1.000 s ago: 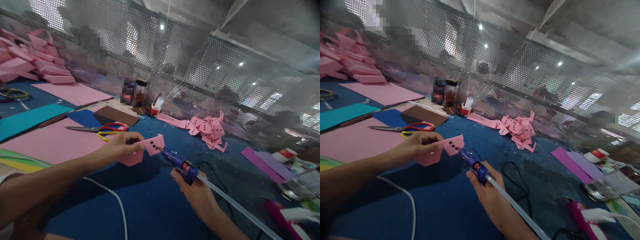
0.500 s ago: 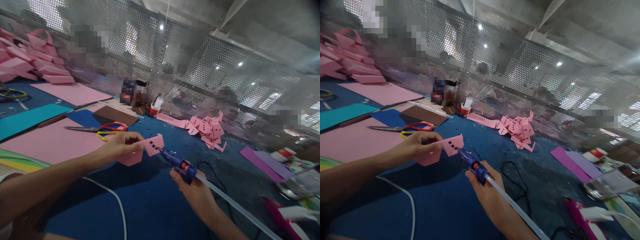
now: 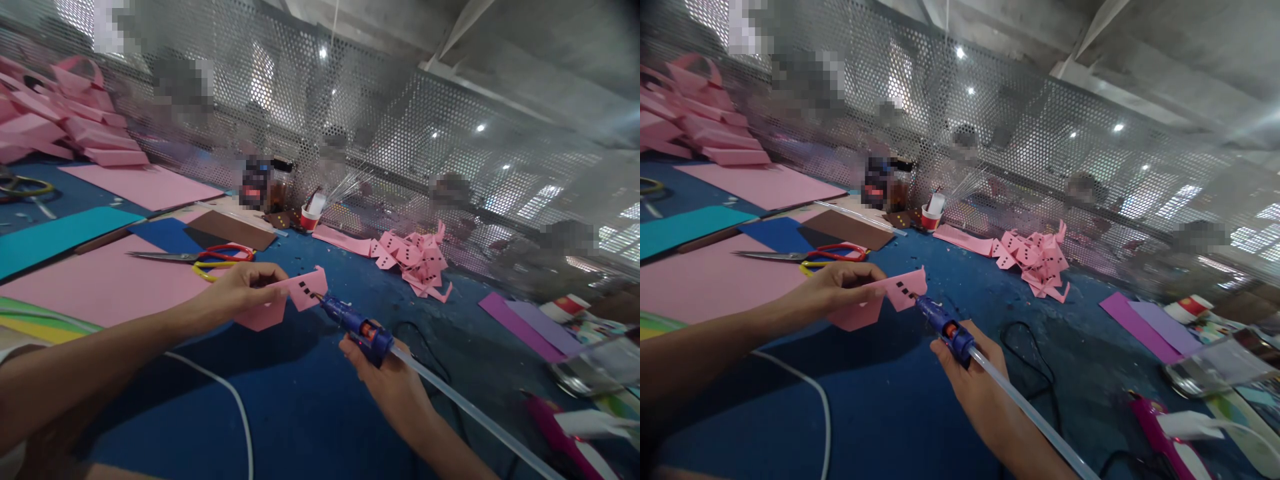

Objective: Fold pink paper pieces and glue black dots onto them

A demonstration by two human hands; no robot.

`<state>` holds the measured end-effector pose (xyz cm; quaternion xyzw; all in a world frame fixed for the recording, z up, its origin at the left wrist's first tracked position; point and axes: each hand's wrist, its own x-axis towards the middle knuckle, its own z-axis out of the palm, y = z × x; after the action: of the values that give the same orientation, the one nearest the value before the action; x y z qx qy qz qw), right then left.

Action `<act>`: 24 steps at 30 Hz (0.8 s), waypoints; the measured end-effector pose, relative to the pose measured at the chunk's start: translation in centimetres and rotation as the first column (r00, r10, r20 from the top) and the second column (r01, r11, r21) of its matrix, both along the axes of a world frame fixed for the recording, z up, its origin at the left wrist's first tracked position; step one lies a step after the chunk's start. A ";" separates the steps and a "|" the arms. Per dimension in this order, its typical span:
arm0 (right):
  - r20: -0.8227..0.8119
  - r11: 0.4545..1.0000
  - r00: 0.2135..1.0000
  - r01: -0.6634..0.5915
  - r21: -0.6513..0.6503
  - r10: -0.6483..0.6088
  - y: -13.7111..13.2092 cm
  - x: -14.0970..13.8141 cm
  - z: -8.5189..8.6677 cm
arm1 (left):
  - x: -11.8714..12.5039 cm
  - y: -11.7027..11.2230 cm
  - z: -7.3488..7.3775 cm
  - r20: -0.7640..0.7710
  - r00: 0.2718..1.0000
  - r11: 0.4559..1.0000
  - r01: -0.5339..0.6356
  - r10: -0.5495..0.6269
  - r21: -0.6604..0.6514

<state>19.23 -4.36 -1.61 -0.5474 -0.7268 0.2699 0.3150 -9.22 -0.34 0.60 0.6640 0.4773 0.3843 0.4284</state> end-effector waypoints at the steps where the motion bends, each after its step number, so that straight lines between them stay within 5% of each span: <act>1: -0.009 1.000 1.000 0.000 -0.007 0.000 -0.1 0.0 0.0 | 0.0 -0.1 0.1 -0.001 1.000 1.000 0.001 -0.001 -0.006; 24: 0.011 1.000 1.000 0.004 0.018 -0.004 -0.1 -0.2 0.3 | 0.1 0.0 0.1 0.008 1.000 1.000 0.011 -0.011 -0.021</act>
<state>19.07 -4.47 -1.28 -0.5476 -0.7299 0.2596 0.3163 -9.14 -0.34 0.66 0.6606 0.4759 0.3796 0.4395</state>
